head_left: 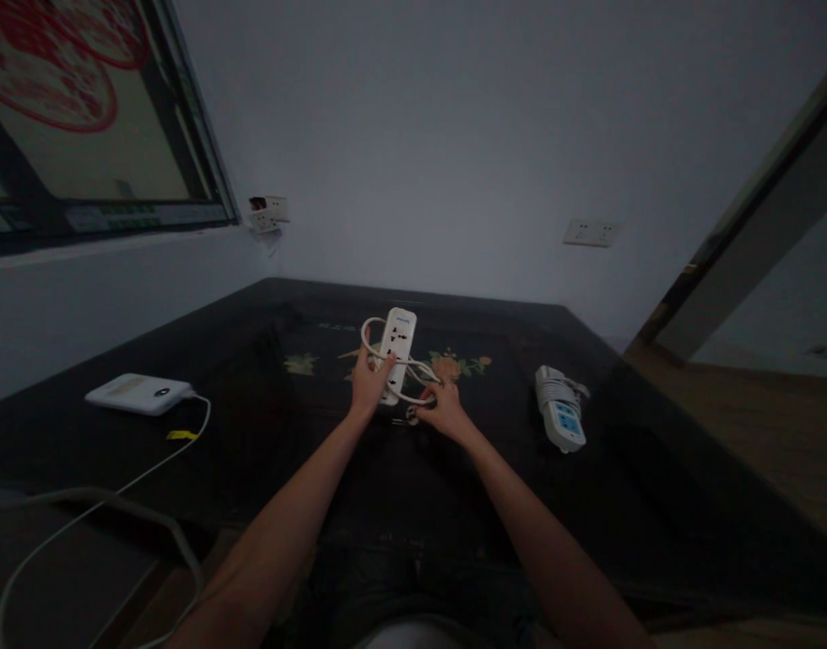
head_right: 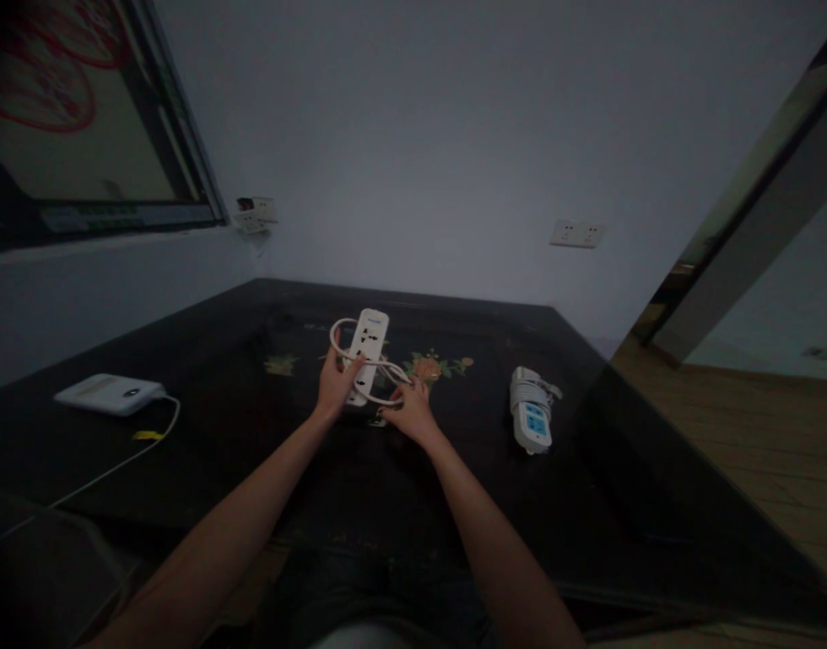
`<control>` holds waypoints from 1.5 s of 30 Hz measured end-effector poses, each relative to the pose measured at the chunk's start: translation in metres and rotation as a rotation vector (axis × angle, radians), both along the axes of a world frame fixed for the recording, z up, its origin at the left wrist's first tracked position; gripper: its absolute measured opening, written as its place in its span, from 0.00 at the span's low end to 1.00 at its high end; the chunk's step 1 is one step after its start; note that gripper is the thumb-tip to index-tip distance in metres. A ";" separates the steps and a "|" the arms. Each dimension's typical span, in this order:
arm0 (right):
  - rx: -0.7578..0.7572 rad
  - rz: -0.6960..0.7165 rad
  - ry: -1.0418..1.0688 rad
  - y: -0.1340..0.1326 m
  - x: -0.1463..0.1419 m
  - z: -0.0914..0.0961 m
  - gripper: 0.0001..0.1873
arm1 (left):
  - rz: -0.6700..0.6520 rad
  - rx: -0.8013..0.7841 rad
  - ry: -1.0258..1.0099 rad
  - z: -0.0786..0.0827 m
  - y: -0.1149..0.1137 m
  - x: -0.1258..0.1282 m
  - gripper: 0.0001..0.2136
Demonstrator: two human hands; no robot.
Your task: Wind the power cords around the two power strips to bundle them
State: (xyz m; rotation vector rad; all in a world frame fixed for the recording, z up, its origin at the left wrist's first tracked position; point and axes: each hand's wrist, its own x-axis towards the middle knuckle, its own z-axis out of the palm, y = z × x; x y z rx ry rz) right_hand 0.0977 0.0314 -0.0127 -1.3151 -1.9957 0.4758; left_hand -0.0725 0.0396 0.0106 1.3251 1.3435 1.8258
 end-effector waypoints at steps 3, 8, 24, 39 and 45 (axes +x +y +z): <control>-0.001 -0.012 0.019 -0.001 -0.001 -0.007 0.07 | 0.009 -0.022 -0.009 -0.004 0.001 0.001 0.38; 0.035 -0.044 0.078 -0.002 -0.003 -0.009 0.04 | 0.034 -0.054 -0.032 -0.008 0.005 -0.001 0.37; 0.091 -0.332 0.258 0.006 -0.002 -0.008 0.29 | 0.021 0.010 -0.171 -0.008 0.001 0.009 0.38; 0.037 -0.015 -0.254 -0.001 0.018 0.019 0.15 | 0.092 0.121 -0.269 0.001 0.011 -0.019 0.42; 0.080 -0.070 -0.356 0.011 0.042 0.023 0.18 | 0.162 0.170 -0.230 0.009 0.008 -0.029 0.41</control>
